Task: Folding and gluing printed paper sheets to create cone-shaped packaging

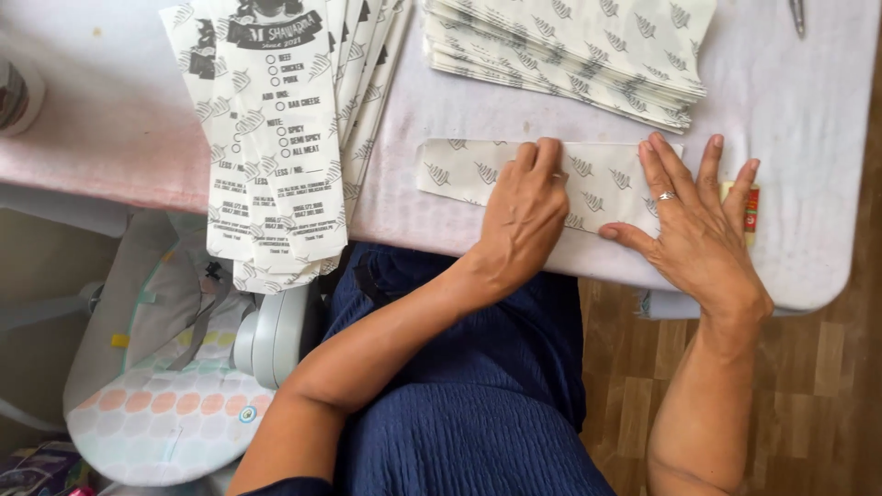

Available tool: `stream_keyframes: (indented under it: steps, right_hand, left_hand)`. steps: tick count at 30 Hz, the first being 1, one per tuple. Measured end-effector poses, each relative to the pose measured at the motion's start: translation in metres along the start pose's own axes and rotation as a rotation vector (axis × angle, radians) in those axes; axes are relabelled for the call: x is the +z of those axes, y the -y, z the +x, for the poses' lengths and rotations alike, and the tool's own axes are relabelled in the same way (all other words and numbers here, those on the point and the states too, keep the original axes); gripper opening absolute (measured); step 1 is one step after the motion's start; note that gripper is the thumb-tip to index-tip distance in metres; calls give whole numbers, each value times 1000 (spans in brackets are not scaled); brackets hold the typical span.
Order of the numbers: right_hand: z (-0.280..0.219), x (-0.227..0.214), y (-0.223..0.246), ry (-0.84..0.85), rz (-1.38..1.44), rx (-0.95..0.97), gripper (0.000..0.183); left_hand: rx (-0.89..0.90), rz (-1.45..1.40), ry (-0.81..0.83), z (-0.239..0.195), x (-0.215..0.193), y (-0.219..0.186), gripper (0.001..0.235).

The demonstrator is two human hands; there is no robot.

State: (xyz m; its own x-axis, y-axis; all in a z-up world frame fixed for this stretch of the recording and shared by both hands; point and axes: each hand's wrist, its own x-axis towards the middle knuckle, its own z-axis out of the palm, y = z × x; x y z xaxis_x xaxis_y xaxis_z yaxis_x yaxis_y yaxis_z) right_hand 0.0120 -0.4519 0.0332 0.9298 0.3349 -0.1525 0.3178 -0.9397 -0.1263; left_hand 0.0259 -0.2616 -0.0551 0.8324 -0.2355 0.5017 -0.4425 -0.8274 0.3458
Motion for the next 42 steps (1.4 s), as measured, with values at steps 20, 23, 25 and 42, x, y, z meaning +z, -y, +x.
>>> stream_keyframes:
  steps: [20, 23, 25, 42]
  right_hand:
    - [29, 49, 82, -414, 1187, -175, 67]
    - [35, 66, 63, -365, 1756, -113, 58]
    - [26, 72, 25, -403, 1863, -95, 56]
    - [-24, 50, 87, -336, 51, -51, 104]
  left_hand:
    - [10, -155, 99, -27, -53, 55, 51]
    - [0, -182, 160, -27, -49, 64, 54]
    - [-23, -213, 192, -31, -55, 63, 56]
    - [-11, -69, 324, -26, -68, 56, 60]
